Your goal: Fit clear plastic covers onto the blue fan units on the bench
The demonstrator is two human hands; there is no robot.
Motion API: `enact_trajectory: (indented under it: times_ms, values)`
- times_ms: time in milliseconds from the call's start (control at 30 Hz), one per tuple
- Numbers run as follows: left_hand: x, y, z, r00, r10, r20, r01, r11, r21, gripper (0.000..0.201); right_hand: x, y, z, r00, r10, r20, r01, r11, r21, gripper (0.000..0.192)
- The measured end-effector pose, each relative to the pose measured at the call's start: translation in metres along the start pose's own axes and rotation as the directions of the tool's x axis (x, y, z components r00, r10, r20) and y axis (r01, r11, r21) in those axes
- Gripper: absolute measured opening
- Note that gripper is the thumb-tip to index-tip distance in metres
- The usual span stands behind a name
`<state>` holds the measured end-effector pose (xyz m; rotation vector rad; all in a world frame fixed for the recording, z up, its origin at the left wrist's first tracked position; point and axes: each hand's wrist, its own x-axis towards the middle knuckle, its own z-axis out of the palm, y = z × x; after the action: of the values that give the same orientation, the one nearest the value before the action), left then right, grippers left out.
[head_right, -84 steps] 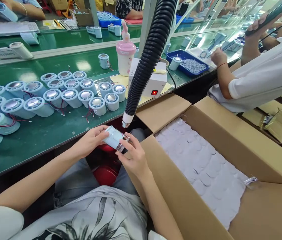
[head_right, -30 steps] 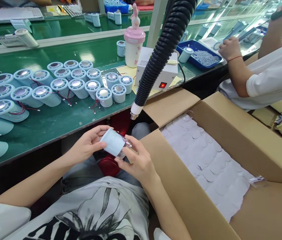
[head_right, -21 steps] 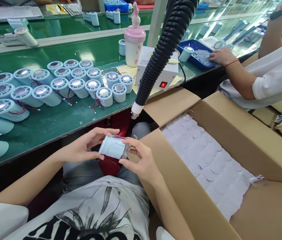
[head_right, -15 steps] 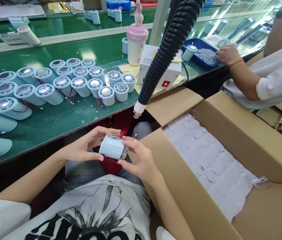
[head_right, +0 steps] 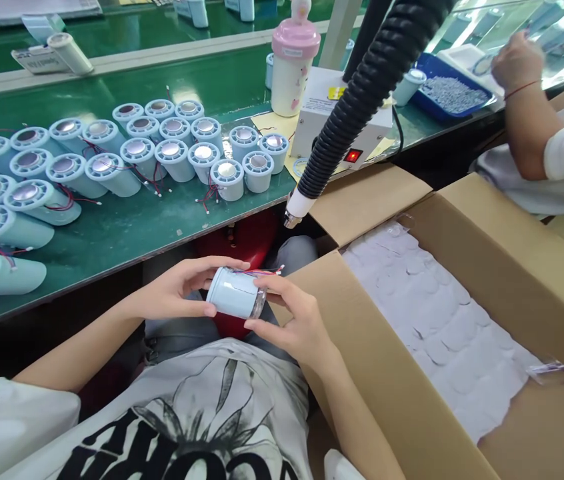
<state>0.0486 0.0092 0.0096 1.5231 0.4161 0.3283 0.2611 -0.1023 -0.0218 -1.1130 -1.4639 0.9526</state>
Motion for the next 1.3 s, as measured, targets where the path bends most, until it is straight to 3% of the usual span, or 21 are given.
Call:
enact_trajectory:
  times_ms: [300,633,933,1300]
  values:
    - [-0.004,0.000,0.000,0.990,0.142,0.024,-0.143,0.958,0.249,0.078,0.001,-0.012,-0.001,0.984,0.173,0.045,-0.178,0.976,0.126,0.045]
    - [-0.005,0.000,0.000,0.972,0.224,0.066,-0.233,0.915,0.329,0.081,0.003,-0.024,-0.003,0.903,0.406,0.141,-0.428,0.828,0.362,0.038]
    - [-0.007,0.001,0.000,0.968,0.238,0.077,-0.250,0.904,0.347,0.080,0.009,-0.025,0.002,0.873,0.463,0.156,-0.483,0.769,0.419,0.038]
    - [-0.008,0.000,0.001,0.973,0.218,0.075,-0.231,0.921,0.313,0.080,0.008,-0.022,0.007,0.799,0.566,0.203,-0.587,0.659,0.470,0.042]
